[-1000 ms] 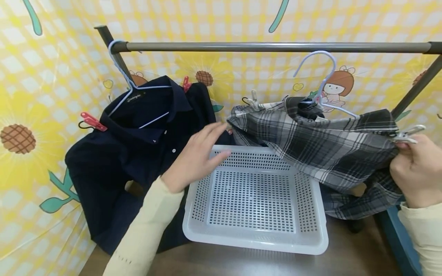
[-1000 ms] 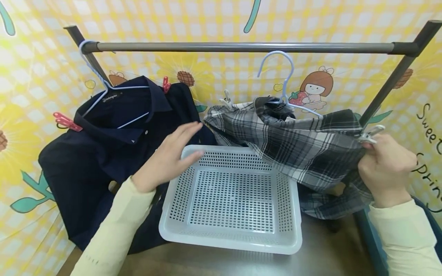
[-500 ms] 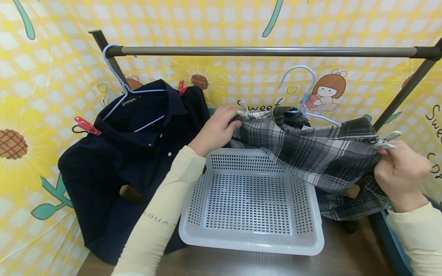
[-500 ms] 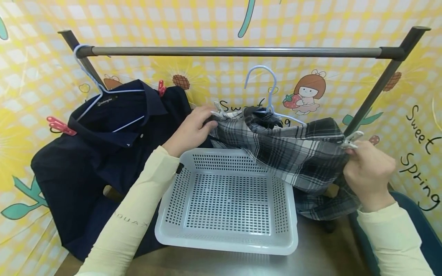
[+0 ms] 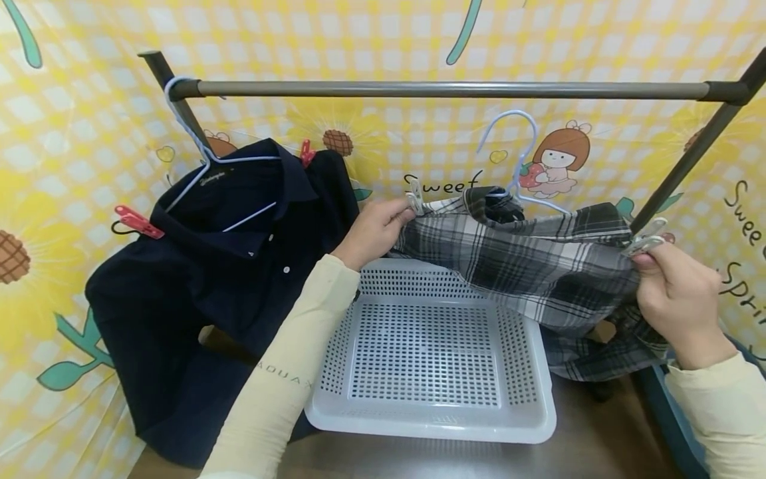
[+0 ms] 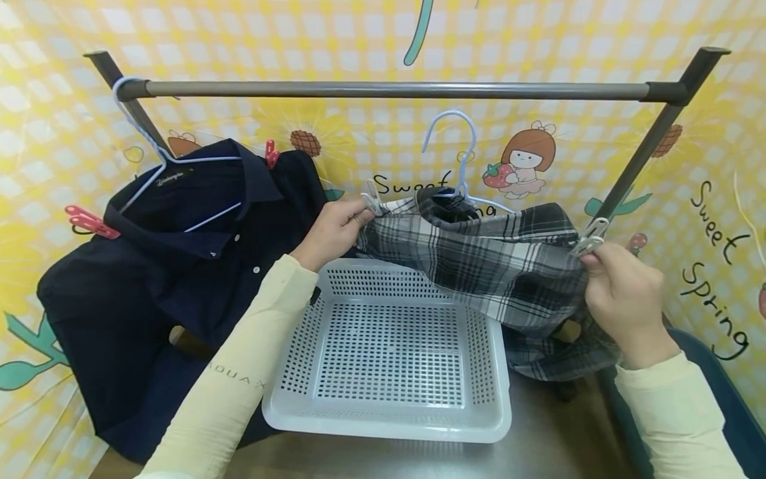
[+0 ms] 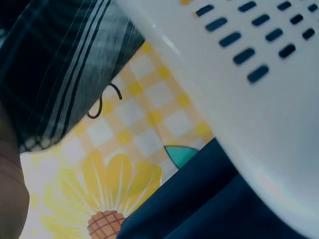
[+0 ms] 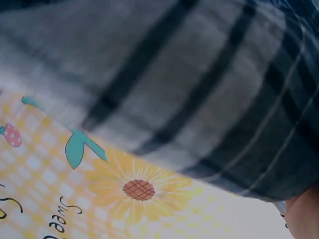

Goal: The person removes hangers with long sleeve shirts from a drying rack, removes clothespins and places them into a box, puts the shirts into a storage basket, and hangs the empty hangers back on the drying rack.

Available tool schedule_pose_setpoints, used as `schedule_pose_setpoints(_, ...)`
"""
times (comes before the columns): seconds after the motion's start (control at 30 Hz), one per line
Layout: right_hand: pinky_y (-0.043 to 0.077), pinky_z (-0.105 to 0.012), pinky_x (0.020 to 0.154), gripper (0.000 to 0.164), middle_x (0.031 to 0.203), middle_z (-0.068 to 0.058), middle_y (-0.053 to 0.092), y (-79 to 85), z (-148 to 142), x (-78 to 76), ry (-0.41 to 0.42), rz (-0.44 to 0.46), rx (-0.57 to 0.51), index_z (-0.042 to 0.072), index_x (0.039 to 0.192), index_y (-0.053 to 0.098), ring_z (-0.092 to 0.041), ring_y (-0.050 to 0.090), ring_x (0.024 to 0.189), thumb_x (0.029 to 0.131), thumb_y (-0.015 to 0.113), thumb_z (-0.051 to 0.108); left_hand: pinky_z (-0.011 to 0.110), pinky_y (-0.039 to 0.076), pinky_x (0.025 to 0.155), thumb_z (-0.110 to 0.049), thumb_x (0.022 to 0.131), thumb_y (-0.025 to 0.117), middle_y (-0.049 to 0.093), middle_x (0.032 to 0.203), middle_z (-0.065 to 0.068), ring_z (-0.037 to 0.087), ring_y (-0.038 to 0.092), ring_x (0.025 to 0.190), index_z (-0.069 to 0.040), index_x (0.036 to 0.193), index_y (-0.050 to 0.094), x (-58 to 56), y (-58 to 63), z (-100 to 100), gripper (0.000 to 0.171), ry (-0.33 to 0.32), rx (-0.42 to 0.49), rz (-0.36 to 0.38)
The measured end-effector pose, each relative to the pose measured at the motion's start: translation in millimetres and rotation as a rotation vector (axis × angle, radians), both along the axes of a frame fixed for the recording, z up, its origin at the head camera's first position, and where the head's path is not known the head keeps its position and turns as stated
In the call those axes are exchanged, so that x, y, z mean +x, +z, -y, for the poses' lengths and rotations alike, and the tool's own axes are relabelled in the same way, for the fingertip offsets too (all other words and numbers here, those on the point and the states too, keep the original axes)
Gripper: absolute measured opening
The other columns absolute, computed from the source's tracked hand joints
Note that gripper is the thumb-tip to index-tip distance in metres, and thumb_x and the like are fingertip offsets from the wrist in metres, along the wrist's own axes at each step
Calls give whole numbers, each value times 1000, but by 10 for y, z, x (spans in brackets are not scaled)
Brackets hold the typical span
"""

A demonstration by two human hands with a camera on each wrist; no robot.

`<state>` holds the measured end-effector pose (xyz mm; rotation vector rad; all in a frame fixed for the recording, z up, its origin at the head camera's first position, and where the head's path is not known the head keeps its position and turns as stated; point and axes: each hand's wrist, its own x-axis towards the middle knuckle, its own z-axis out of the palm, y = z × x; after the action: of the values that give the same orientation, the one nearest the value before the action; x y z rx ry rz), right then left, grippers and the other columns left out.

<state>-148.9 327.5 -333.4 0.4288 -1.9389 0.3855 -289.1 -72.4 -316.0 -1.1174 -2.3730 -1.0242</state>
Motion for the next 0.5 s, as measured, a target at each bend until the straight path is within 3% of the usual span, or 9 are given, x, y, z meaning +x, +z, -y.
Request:
schedule_pose_setpoints(0.13, 28, -25, 55, 59, 61, -10, 46, 27, 4, 27, 18, 70, -9, -3, 76, 57, -10, 33, 55, 107, 43, 45, 34, 36, 59, -15, 104, 56, 41, 64, 3, 21, 43, 57, -11, 78, 49, -11, -39, -2, 27, 53, 14, -59)
schedule_pose_setpoints(0.3, 32, -29, 62, 59, 72, -19, 58, 100, 30, 107, -18, 153, 7, -8, 88, 64, 0, 35, 67, 107, 43, 43, 36, 38, 65, -19, 104, 57, 50, 76, 4, 23, 48, 70, -12, 77, 53, 1, -36, -9, 28, 138, -25, -37)
schedule_pose_setpoints(0.4, 32, -29, 62, 53, 74, -21, 60, 110, 44, 116, -25, 149, -5, -9, 90, 63, -3, 38, 67, 107, 47, 38, 37, 42, 66, -24, 105, 57, 55, 94, 3, 23, 48, 82, -13, 84, 64, 35, -1, -25, 25, 238, -135, -59)
schedule_pose_setpoints(0.5, 33, -31, 63, 44, 76, -23, 60, 74, 58, 103, -26, 132, -24, -9, 91, 62, -18, 45, 62, 107, 52, 30, 40, 43, 74, -27, 104, 57, 56, 105, 3, 24, 48, 91, -18, 96, 75, 77, 33, -62, 22, 344, -256, -140)
